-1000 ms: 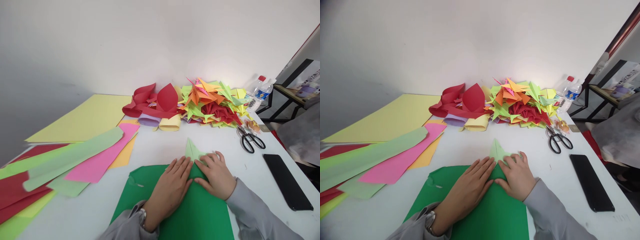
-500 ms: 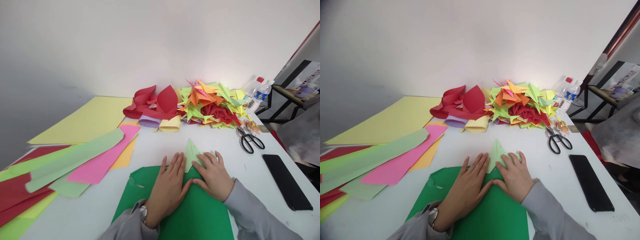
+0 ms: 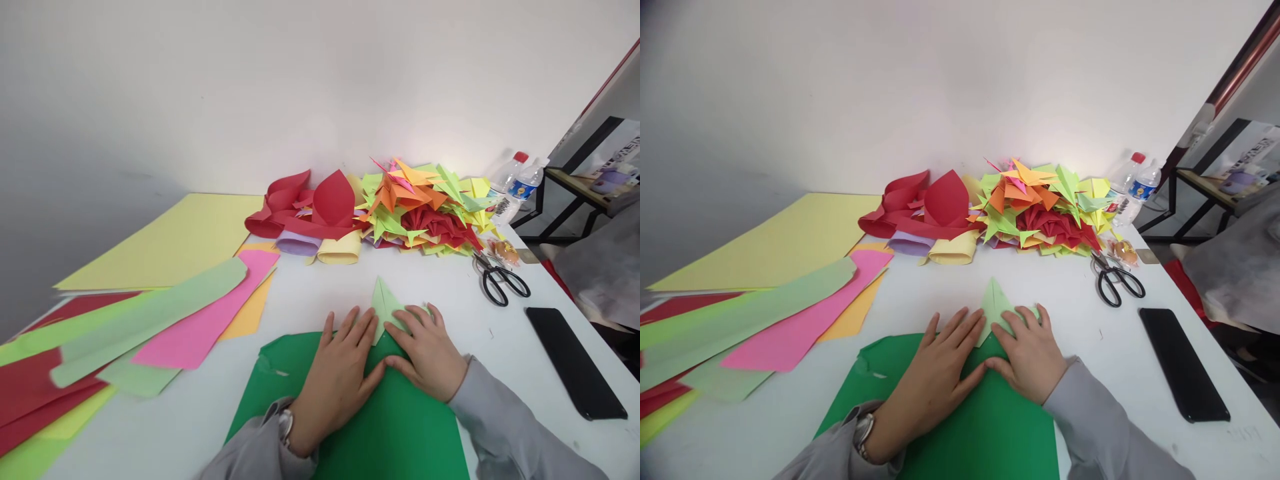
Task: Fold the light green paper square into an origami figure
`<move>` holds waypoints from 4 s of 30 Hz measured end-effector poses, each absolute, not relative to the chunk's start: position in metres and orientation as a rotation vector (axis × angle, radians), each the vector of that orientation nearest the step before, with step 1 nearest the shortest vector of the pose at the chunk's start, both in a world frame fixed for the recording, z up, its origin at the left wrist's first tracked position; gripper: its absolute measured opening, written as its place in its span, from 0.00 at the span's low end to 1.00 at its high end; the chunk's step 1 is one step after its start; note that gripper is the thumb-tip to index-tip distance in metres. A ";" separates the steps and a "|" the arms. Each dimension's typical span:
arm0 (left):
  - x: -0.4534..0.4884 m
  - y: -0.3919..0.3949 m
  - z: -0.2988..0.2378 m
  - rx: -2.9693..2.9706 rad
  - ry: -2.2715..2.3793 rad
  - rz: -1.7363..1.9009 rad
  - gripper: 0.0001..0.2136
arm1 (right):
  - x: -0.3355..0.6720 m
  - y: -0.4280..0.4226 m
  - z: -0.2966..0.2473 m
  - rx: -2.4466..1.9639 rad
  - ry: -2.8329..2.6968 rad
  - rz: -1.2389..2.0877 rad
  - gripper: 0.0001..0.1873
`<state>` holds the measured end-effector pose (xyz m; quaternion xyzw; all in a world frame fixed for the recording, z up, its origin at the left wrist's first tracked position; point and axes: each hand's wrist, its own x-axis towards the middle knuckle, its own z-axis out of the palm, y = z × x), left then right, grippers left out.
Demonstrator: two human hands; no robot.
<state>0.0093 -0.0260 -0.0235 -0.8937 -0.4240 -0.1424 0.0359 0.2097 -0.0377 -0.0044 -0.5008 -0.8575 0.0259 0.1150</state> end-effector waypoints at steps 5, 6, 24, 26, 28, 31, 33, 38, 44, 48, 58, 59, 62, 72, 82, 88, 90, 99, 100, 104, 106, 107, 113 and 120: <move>0.010 -0.026 -0.020 -2.783 -1.336 -0.426 0.24 | 0.213 -0.035 -0.005 -1.470 -2.506 0.175 0.23; 0.010 -0.026 -0.020 -2.784 -1.337 -0.430 0.24 | 0.213 -0.034 -0.005 -1.469 -2.501 0.175 0.23; 0.009 -0.027 -0.020 -2.808 -1.291 -0.444 0.26 | 0.215 -0.031 -0.007 -1.431 -2.459 0.253 0.23; 0.005 -0.024 -0.019 -2.856 -1.252 -0.389 0.26 | 0.215 -0.031 -0.007 -1.426 -2.473 0.250 0.25; 0.000 -0.022 -0.016 -2.909 -1.225 -0.318 0.26 | 0.216 -0.031 -0.007 -1.426 -2.499 0.224 0.25; -0.006 -0.017 -0.011 -2.960 -1.186 -0.256 0.25 | 0.215 -0.030 -0.007 -1.441 -2.530 0.196 0.23; -0.009 -0.016 -0.008 -2.977 -1.152 -0.247 0.24 | 0.215 -0.031 -0.006 -1.456 -2.539 0.186 0.23; -0.010 -0.015 -0.002 -3.003 -1.137 -0.290 0.18 | 0.214 -0.032 -0.004 -1.461 -2.559 0.147 0.22; -0.016 -0.012 0.001 -3.063 -1.123 -0.312 0.18 | 0.212 -0.033 -0.001 -1.448 -2.555 0.130 0.21; -0.022 -0.008 0.006 -3.136 -1.075 -0.269 0.17 | 0.211 -0.034 -0.001 -1.458 -2.553 0.103 0.21; -0.021 -0.007 0.017 -3.155 -1.111 -0.258 0.13 | 0.211 -0.033 -0.001 -1.452 -2.553 0.122 0.21; -0.021 -0.007 0.016 -3.155 -1.117 -0.283 0.13 | 0.211 -0.033 -0.001 -1.451 -2.557 0.113 0.21; -0.021 -0.006 0.014 -3.146 -1.112 -0.360 0.12 | 0.211 -0.034 -0.002 -1.449 -2.568 0.085 0.21; -0.021 -0.007 0.008 -3.078 -1.053 -0.487 0.12 | 0.210 -0.034 -0.002 -1.454 -2.553 0.031 0.20; -0.007 -0.012 0.005 -2.848 -1.070 -0.800 0.09 | 0.210 -0.034 -0.006 -1.466 -2.539 -0.034 0.21; -0.010 -0.009 0.005 -2.517 -1.321 -1.151 0.11 | 0.211 -0.033 -0.008 -1.490 -2.474 -0.084 0.21; -0.011 -0.009 0.007 -2.459 -1.398 -1.229 0.14 | 0.211 -0.033 -0.008 -1.507 -2.463 -0.098 0.21; 0.002 -0.015 -0.001 -2.748 -1.153 -0.967 0.10 | 0.205 -0.034 0.001 -1.543 -2.517 -0.126 0.22; 0.005 -0.015 -0.003 -2.805 -1.108 -0.863 0.12 | 0.205 -0.033 0.001 -1.542 -2.520 -0.125 0.22; 0.013 -0.012 -0.010 -2.899 -1.116 -0.523 0.21 | 0.205 -0.030 0.001 -1.526 -2.520 -0.115 0.23; 0.015 -0.011 -0.011 -2.884 -1.163 -0.457 0.23 | 0.206 -0.027 0.000 -1.522 -2.517 -0.114 0.22; 0.015 -0.010 -0.011 -2.878 -1.177 -0.442 0.24 | 0.206 -0.025 -0.001 -1.519 -2.516 -0.115 0.22; 0.015 0.001 -0.010 -2.866 -1.173 -0.391 0.24 | 0.205 -0.012 -0.001 -1.485 -2.522 -0.153 0.18; 0.010 0.014 -0.007 -2.873 -1.149 -0.406 0.20 | 0.206 -0.003 -0.004 -1.427 -2.542 -0.197 0.18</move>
